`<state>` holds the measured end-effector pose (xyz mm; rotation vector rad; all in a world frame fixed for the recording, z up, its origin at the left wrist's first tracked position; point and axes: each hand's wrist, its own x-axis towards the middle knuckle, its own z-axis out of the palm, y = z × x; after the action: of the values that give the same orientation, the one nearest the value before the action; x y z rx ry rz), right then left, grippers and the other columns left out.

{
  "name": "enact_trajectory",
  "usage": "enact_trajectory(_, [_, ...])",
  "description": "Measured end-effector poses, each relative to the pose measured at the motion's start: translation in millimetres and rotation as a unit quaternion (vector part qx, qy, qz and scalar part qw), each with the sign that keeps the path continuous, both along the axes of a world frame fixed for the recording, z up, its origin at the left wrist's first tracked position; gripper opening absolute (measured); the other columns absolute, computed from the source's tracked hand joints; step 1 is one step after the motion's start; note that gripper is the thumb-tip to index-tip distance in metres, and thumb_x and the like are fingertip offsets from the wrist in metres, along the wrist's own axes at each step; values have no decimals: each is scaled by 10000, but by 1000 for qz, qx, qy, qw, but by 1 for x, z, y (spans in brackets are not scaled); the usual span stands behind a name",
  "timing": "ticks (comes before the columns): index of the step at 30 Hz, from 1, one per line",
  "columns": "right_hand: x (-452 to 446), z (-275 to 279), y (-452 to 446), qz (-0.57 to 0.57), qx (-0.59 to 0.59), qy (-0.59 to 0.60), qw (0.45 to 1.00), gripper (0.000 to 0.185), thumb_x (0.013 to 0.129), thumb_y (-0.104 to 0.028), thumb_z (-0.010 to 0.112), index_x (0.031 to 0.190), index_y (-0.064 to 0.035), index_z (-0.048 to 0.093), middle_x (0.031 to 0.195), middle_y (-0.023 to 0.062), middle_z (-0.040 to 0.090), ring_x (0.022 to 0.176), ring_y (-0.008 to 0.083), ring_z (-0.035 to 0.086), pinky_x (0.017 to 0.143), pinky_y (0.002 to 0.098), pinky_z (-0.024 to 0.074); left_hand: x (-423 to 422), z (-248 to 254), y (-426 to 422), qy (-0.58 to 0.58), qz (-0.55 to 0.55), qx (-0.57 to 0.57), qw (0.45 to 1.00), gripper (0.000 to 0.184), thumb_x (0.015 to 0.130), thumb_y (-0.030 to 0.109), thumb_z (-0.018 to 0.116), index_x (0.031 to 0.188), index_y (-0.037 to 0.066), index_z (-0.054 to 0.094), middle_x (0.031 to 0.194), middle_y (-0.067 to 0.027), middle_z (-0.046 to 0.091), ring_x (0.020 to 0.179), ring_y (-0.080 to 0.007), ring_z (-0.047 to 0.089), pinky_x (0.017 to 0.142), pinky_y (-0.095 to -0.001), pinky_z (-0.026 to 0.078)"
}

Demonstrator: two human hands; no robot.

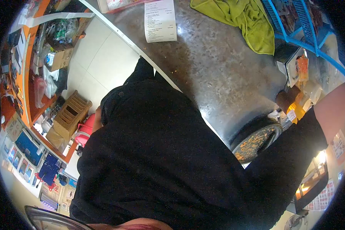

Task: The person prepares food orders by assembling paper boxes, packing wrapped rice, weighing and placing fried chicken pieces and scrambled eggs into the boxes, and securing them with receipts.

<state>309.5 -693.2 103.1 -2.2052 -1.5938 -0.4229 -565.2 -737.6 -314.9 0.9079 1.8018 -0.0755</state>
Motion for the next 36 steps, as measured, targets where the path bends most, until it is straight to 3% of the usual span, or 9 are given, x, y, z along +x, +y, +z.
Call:
enact_trajectory(3, [0, 5, 0, 40, -32, -29, 998, 319, 947, -176, 520, 1103, 85, 617, 1059, 228, 650, 927, 292, 626, 820, 343, 486, -4, -4, 2, 70, -186, 35, 979, 366, 889, 292, 542, 1061, -14, 646, 1027, -114, 652, 951, -222, 596, 838, -336, 450])
enact_trajectory(6, [-17, 13, -2, -16, -64, 27, 997, 324, 947, -171, 520, 1146, 69, 606, 1109, 231, 636, 994, 309, 617, 869, 346, 471, -3, -11, 1, 15, 60, -30, 998, 378, 891, 306, 548, 1054, -22, 644, 1009, -110, 651, 925, -208, 593, 825, -328, 454])
enact_trajectory(12, [-17, 10, -1, 17, -64, -67, 996, 320, 946, -169, 514, 1153, 54, 610, 1132, 225, 630, 1041, 327, 604, 897, 359, 461, -5, -15, -3, -61, 102, -24, 993, 393, 891, 320, 548, 1051, -27, 641, 1008, -118, 651, 930, -210, 599, 823, -321, 460])
enact_trajectory(19, [-4, 6, -4, -25, -61, -29, 997, 316, 965, -167, 447, 1112, 39, 636, 1124, 219, 632, 1014, 312, 613, 883, 362, 477, 6, 2, 4, 54, -148, 34, 987, 388, 887, 310, 558, 1060, -27, 639, 1032, -120, 654, 953, -218, 603, 845, -335, 455])
enact_trajectory(23, [6, 4, -8, 9, -54, -24, 998, 326, 971, -186, 442, 1119, 36, 630, 1103, 228, 634, 984, 311, 619, 864, 364, 481, 12, 4, 9, 84, -187, 10, 979, 387, 891, 303, 543, 1066, -28, 643, 1036, -122, 658, 956, -219, 603, 849, -335, 454])
enact_trajectory(27, [2, -1, -5, 96, -31, -84, 991, 372, 968, -258, 465, 1076, 72, 600, 1050, 252, 614, 955, 342, 594, 854, 405, 453, 13, 1, 10, -11, -33, -30, 999, 384, 905, 291, 514, 1065, -33, 644, 1047, -129, 656, 961, -212, 601, 847, -328, 454])
enact_trajectory(29, [27, -2, -7, -44, 73, -135, 987, 428, 956, -319, 478, 1029, 93, 568, 1025, 275, 573, 946, 367, 562, 853, 440, 426, 16, 5, 11, 21, -121, 9, 992, 385, 909, 290, 499, 1070, -29, 641, 1042, -132, 659, 947, -218, 607, 835, -331, 459])
enact_trajectory(32, [31, -8, 6, -94, 159, -109, 977, 504, 941, -387, 478, 991, 112, 529, 1014, 304, 515, 947, 400, 518, 857, 480, 395, 19, 5, 14, 50, -128, 23, 990, 389, 903, 293, 492, 1079, -23, 637, 1031, -137, 664, 929, -238, 618, 821, -342, 467])
enact_trajectory(36, [-15, -7, 11, 11, -10, -118, 993, 489, 937, -364, 469, 972, 120, 529, 943, 310, 524, 903, 429, 523, 822, 490, 411, 9, -3, 15, 84, -252, 100, 959, 393, 902, 312, 466, 1063, 3, 648, 1015, -157, 671, 918, -287, 634, 802, -375, 476])
